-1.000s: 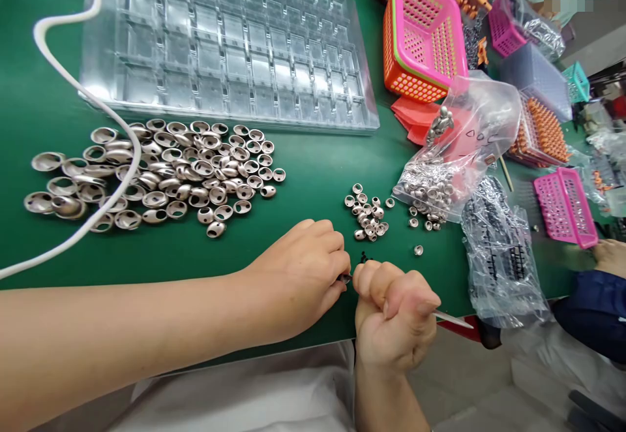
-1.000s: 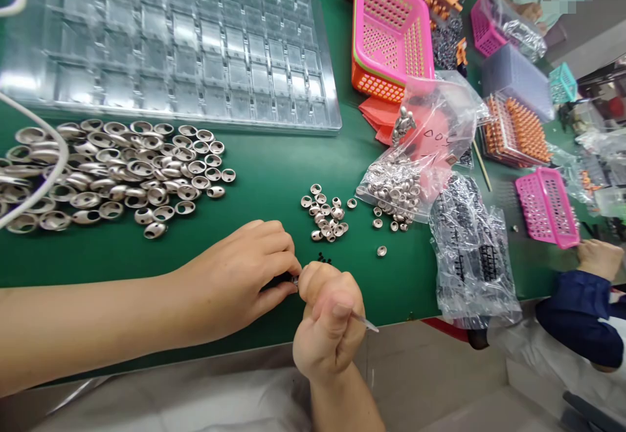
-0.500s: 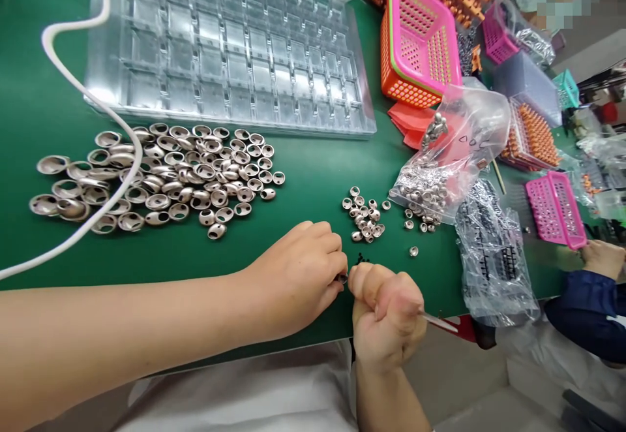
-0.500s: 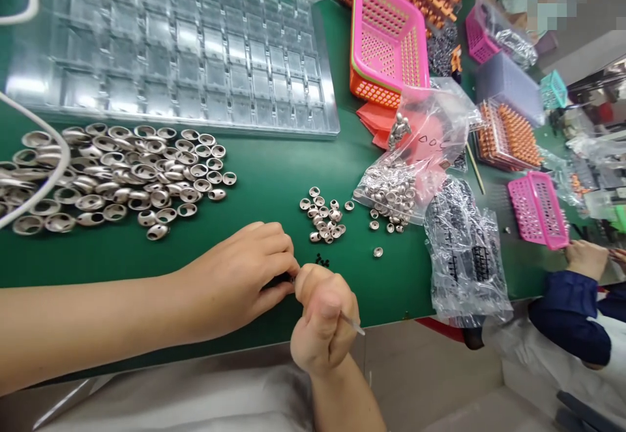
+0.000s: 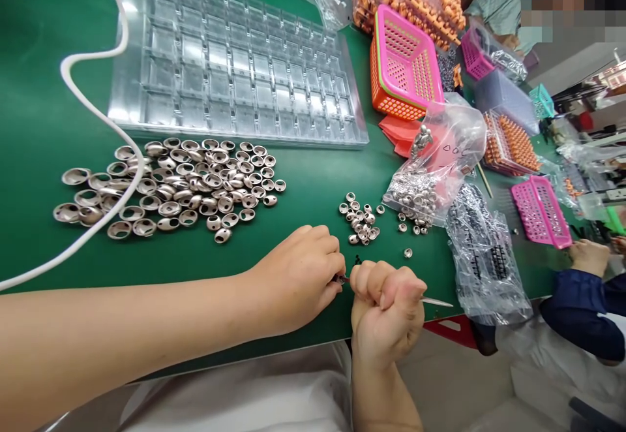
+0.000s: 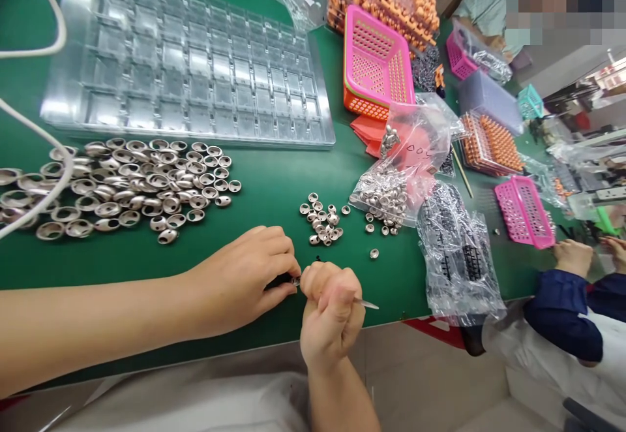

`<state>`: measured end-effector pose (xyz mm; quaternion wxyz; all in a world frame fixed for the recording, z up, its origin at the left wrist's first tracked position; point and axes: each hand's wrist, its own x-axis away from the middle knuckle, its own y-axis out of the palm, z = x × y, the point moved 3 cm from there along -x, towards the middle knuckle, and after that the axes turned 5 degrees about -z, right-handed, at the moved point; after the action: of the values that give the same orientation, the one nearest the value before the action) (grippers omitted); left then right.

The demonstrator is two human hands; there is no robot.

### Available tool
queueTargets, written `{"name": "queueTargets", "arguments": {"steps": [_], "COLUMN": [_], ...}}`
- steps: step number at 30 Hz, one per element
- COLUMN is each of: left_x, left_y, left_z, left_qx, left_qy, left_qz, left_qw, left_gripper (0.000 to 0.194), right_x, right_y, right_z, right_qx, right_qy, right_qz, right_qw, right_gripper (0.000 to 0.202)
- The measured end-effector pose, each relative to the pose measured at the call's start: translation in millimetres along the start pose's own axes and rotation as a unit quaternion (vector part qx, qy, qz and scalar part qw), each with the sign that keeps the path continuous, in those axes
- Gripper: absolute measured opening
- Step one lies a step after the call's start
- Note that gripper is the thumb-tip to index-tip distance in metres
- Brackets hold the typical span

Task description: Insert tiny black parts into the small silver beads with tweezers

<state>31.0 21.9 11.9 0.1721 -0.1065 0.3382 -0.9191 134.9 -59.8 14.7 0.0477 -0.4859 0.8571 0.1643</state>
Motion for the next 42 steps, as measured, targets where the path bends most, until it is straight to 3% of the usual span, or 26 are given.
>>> {"name": "queueTargets", "arguments": {"steps": [8,23,36,42], "left_x": [1.0,0.3,-2.0,-1.5], "left_y": [1.0,-0.8,0.1,-0.7], "left_z": [-1.7,0.2,-0.6,-0.3], "left_qx": [-0.007,-0.002,-0.006,-0.008], "left_qy": [0.007,-0.019,-0.012,-0.010], "left_qz": [0.006,-0.038,-0.027,-0.022], "left_qw": [1.000,0.999,1.000,1.000], "left_gripper": [0.007,0.008,0.011,0.007], "right_x": [-2.3,-0.5,-4.0,-1.9], "right_y": [1.9,1.8,5.2,-1.8], "right_z": [-2.4,-2.0,-4.5,-2.3], "right_qx": [0.026,0.010,0.034,-0.007], "right_qy": [-0.004,0.002,0.008,0.013], "right_qz": [-0.005,-0.003,-0.074,-0.015], "right_qw": [1.000,1.000,0.997,1.000], "right_gripper": [0.048,0.048,0.048,0.046]}}
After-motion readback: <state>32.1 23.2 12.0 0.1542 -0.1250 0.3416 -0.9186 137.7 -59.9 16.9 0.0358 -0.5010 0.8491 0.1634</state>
